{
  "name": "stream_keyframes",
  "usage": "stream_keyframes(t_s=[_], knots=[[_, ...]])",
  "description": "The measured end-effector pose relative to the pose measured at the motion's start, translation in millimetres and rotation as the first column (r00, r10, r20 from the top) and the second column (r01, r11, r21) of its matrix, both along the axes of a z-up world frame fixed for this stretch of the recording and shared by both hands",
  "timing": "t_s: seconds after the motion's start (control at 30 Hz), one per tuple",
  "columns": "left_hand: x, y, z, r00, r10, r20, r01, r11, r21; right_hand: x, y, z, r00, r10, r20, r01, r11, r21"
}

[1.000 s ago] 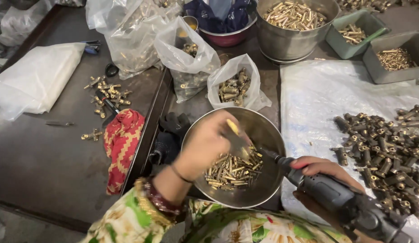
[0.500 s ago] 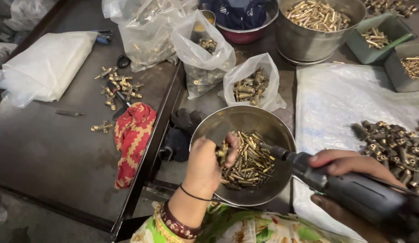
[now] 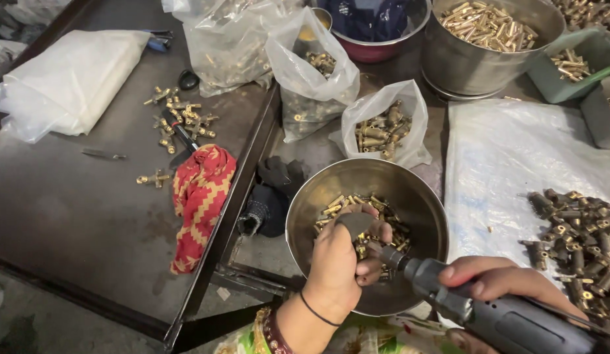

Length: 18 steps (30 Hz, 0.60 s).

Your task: Assembling small brass valve components using a power screwdriver on a workbench.

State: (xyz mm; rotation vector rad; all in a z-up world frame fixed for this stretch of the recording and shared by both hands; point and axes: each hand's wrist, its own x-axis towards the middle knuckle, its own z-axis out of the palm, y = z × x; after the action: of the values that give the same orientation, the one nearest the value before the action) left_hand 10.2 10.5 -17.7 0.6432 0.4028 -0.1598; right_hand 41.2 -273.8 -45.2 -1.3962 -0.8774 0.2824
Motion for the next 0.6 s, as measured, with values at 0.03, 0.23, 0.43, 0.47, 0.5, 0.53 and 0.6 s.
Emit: stream_keyframes(t_s=[0.03,0.23,0.43,0.47,0.5,0.53,0.6], knots=[[0.4,0.0,-4.0,0.999,0.003,0.042,-0.002,1.000,-0.019,2.6,-7.7,-4.6,0.998,0.050,-0.049,-0.051,0.999,-0.011],[5.0,-2.9,-4.0,0.999,0.045,-0.022,-0.043,0.997,0.062,-9.4,-3.7,10.3,0.996,0.022,-0.084,-0.025,0.999,-0.033],[6.0,-6.4,-5.1,0.994,0.088,-0.069,-0.078,0.987,0.139,-3.2,1.0,23.3,0.960,0.227,-0.162,-0.231,0.973,-0.002],[5.3,-6.8,-6.1,0.994,0.088,-0.069,-0.078,0.987,0.139,-4.7,2.3,21.6,0.960,0.227,-0.162,-0.231,0.973,-0.002],[4.5,-7.3,-7.2,0.993,0.108,-0.040,-0.100,0.981,0.164,-6.2,3.6,19.9,0.982,0.155,-0.109,-0.160,0.986,-0.038],[4.3,-7.8,-8.0,0.992,0.126,-0.010,-0.122,0.974,0.189,-7.4,4.9,18.4,0.995,0.083,-0.053,-0.086,0.994,-0.070],[5.4,-10.7,-7.8,0.985,0.171,-0.027,-0.163,0.969,0.188,-6.2,13.2,16.8,0.991,0.128,-0.029,-0.129,0.990,-0.053]])
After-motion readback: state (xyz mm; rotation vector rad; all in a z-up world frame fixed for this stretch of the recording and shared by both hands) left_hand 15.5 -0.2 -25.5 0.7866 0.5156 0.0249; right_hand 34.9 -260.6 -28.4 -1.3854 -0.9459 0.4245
